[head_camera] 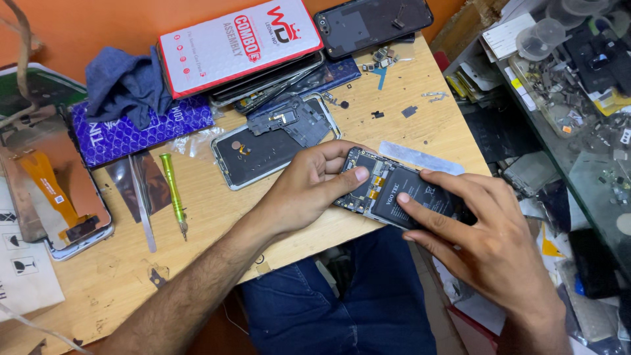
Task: The person disassembles a smartphone, removes the battery and screen, applies adhesive to the frame, and reassembles the device with a new screen and battery. The person uses a metal prying tool and a syringe-like applicator to separate components and apply adhesive.
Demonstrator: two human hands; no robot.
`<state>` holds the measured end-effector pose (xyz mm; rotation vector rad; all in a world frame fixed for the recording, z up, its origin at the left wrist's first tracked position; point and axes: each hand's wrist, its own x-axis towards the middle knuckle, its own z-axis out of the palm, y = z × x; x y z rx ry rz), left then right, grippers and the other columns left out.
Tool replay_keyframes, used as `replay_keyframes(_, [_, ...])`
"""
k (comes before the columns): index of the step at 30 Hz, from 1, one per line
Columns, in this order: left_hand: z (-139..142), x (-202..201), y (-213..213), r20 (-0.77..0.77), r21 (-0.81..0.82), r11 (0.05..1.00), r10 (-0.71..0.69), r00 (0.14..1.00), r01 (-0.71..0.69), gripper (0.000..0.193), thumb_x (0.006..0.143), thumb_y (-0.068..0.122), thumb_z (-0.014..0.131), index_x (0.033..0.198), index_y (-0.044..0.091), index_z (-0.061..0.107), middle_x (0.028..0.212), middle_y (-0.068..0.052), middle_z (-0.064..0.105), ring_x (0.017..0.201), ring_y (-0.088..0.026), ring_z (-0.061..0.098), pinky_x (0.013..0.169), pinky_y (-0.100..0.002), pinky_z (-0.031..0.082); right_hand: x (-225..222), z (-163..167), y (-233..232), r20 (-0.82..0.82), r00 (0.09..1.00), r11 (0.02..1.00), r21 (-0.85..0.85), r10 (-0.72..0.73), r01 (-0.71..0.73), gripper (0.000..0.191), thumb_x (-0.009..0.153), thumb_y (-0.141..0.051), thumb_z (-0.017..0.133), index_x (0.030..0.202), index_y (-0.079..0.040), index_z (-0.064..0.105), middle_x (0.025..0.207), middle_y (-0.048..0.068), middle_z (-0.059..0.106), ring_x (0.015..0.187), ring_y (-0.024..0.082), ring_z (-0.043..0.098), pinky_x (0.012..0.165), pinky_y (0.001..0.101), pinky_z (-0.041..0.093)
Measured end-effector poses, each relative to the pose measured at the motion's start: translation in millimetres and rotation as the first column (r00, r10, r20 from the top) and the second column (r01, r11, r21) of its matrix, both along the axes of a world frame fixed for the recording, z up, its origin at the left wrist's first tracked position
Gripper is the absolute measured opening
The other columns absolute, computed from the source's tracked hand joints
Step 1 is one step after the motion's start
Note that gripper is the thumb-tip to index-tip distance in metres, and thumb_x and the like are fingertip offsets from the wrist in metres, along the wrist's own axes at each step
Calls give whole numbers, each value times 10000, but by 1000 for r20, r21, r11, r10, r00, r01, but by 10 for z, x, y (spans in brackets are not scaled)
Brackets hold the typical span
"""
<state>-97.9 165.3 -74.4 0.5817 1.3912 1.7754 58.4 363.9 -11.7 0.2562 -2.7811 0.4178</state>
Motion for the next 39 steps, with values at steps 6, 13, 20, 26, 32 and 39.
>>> replay_keyframes(6, [3, -7, -8, -17, -9, 1000, -1, 1000, 1, 385, 1016, 154, 619, 1326, -73, 596, 1086, -159, 764, 978, -141, 730, 890, -282, 610, -16, -23, -21, -55, 998, 999, 49, 8, -6, 498, 747, -266, 812, 1238, -278, 731, 1316, 41, 630, 1201, 304, 578, 979, 470, 447])
replay_keyframes(13, [84, 39, 1, -49, 21, 1000, -16, 999, 17, 392, 1007, 167, 632, 1329, -50, 580, 1158, -165, 748, 1041, -143, 730, 924, -288, 616, -53, -113, 105, 200, 973, 758, -614, -118, 218, 514, 809, -75, 795, 1297, -80, 633, 1241, 89, 719, 1152, 195, 697, 960, 319, 551])
replay_keyframes(20, [258, 193, -38, -360, -37, 997, 44, 932, -61, 325, 969, 144, 685, 1245, -17, 625, 1091, -95, 741, 1003, -125, 731, 890, -272, 619, -49, -171, 192, 556, 828, 544, -673, -76, 501, 420, 750, -51, 845, 1158, -17, 748, 924, 73, 808, 811, 105, 706, 699, 265, 596])
replay_keyframes(26, [344, 256, -36, -493, -12, 984, 148, 858, -177, 280, 940, 167, 762, 1163, 24, 673, 1027, -60, 750, 964, -100, 725, 879, -264, 605, 8, -159, 77, 478, 872, 545, -707, -101, 451, 364, 752, -79, 835, 1098, -7, 749, 909, 55, 804, 772, 66, 703, 655, 234, 599])
replay_keyframes(32, [369, 261, -54, -502, -52, 973, 167, 848, -223, 260, 894, 147, 782, 1117, 60, 681, 949, -17, 734, 864, -65, 689, 772, -230, 573, 44, -125, -16, 458, 873, 608, -650, -165, 456, 405, 758, -84, 844, 1144, -20, 741, 886, 73, 804, 703, 90, 731, 587, 240, 602])
replay_keyframes(39, [362, 258, -67, -543, -29, 974, 172, 822, -223, 270, 865, 112, 805, 1099, 56, 683, 954, -2, 705, 855, -54, 648, 767, -219, 550, 57, -40, -134, 377, 905, 668, -624, -196, 405, 380, 759, -85, 834, 1123, -31, 742, 896, 55, 794, 744, 87, 732, 625, 232, 597])
